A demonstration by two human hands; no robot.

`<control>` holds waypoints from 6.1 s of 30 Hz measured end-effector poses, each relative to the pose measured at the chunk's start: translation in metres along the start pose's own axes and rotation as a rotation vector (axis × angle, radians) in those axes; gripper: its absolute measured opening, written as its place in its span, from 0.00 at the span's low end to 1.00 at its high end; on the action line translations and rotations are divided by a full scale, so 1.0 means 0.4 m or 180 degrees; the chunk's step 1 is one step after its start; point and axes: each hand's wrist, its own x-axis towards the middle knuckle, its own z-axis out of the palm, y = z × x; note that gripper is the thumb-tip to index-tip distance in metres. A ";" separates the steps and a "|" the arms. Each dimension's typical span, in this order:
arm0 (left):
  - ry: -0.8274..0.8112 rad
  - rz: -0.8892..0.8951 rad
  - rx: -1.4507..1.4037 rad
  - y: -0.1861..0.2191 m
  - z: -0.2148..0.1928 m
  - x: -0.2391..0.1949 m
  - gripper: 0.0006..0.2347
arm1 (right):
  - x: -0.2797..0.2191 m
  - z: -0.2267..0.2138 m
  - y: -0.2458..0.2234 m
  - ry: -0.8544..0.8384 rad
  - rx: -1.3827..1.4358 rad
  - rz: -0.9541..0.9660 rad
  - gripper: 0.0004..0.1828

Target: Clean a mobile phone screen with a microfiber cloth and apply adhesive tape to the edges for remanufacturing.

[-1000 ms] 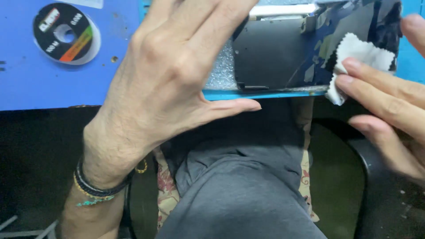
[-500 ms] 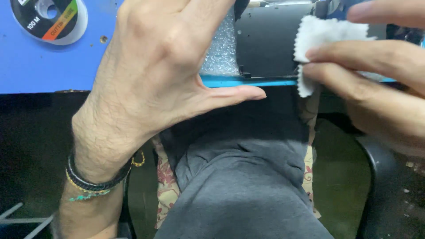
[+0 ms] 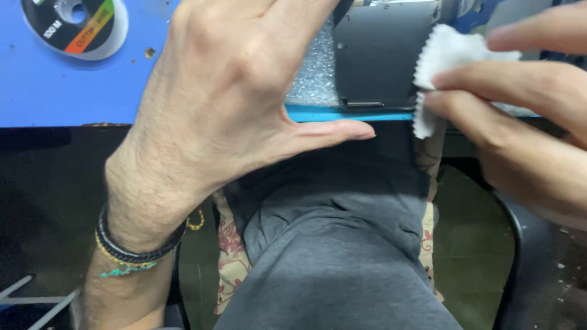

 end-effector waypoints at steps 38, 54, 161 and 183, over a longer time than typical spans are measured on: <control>-0.0128 -0.0230 -0.0044 0.009 -0.007 0.017 0.33 | -0.025 0.019 0.078 -0.0086 0.0060 -0.0183 0.30; -0.0020 -0.0218 -0.0268 0.013 -0.013 0.030 0.33 | -0.102 0.094 0.084 0.0192 0.0608 0.0286 0.24; -0.0036 -0.0875 -0.0659 0.037 -0.017 0.139 0.49 | -0.053 -0.051 0.025 0.0726 0.0467 0.1521 0.27; -0.0037 -0.0913 -0.0516 0.051 -0.010 0.146 0.54 | -0.081 -0.047 -0.040 0.1080 0.0566 0.1828 0.22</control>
